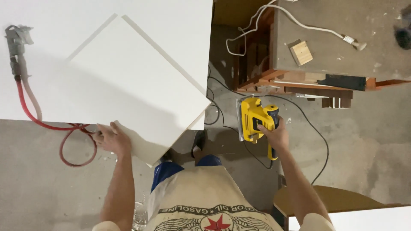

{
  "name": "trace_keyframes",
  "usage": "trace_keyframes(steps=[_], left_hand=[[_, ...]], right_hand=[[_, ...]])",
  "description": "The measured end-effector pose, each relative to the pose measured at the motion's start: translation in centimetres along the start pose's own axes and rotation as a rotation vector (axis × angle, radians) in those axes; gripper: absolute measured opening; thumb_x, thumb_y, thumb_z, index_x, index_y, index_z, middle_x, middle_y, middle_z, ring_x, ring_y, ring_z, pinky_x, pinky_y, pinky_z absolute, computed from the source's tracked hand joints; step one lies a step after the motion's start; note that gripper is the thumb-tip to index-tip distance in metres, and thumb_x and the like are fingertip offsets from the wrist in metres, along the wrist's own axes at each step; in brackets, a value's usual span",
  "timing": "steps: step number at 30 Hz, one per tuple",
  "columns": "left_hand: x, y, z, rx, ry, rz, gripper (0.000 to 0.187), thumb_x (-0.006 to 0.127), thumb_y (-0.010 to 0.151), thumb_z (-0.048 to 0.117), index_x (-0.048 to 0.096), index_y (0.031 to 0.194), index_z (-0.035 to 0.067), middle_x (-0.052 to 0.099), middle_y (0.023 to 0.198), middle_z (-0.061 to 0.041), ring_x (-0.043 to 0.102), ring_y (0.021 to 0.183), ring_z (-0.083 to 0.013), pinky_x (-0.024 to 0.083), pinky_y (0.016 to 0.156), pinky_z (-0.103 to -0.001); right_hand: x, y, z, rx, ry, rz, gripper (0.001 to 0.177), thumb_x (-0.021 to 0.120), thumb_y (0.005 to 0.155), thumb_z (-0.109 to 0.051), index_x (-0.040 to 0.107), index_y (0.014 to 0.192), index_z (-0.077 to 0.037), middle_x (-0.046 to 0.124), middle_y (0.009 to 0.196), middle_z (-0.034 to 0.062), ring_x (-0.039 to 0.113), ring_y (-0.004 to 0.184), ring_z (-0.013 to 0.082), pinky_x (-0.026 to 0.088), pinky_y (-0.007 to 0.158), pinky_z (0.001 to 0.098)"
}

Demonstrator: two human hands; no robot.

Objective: The person uses a yellow electric sander to smooth the surface of a white rectangular board. They move the sander back and forth across the board's surface and edges, then briefly wipe the surface with their hand.

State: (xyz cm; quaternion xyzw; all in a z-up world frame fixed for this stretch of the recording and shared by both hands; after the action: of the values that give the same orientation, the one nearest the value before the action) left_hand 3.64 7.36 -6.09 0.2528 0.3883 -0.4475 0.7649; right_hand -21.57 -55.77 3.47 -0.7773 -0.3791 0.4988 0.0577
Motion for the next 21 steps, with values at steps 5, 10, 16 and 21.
trace_keyframes(steps=[5,10,16,21], left_hand=[[2.6,3.8,6.0,0.199,0.145,-0.159,0.064,0.046,0.117,0.043,0.046,0.155,-0.009,0.029,0.157,-0.031,0.018,0.148,-0.0534,0.003,0.12,-0.062],[9.8,8.5,11.6,0.553,0.039,-0.193,0.061,0.058,0.113,0.039,0.051,0.153,-0.006,0.036,0.157,-0.027,0.022,0.148,-0.0509,0.013,0.12,-0.061],[16.2,8.9,18.6,0.648,0.184,-0.517,0.073,0.035,0.113,0.06,0.034,0.165,0.008,0.023,0.169,-0.014,0.014,0.157,-0.036,0.001,0.128,-0.051],[17.5,8.1,19.8,0.637,0.231,-0.565,0.063,0.028,0.115,0.049,0.029,0.167,0.013,0.021,0.17,-0.016,0.013,0.158,-0.0364,0.001,0.128,-0.055]], right_hand=[[-0.6,-1.2,1.1,0.06,-0.046,0.009,0.108,0.083,0.076,-0.066,0.036,0.153,-0.007,0.064,0.124,0.0286,0.067,0.109,0.0437,0.056,0.087,0.0543],[-0.8,-1.2,2.0,0.047,0.037,0.001,0.106,0.086,0.075,-0.059,0.037,0.152,-0.007,0.061,0.127,0.0301,0.063,0.113,0.046,0.053,0.093,0.0569],[-0.3,-3.2,0.0,-0.054,0.145,-0.016,0.1,0.091,0.071,-0.051,0.043,0.147,-0.006,0.056,0.133,0.0322,0.053,0.127,0.0506,0.045,0.104,0.0598],[2.0,-4.5,-2.4,-0.084,0.22,-0.067,0.099,0.094,0.068,-0.049,0.049,0.143,-0.005,0.059,0.131,0.0295,0.053,0.129,0.0481,0.044,0.107,0.0569]])
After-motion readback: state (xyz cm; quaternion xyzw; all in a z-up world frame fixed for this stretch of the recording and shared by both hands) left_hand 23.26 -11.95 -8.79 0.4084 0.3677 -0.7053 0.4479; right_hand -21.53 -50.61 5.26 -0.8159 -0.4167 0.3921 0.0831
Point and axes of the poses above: each hand's wrist, its own y-axis towards the middle knuckle, its own x-axis out of the palm, z = x × y, the point moved 9 cm from there along y, towards the middle knuckle
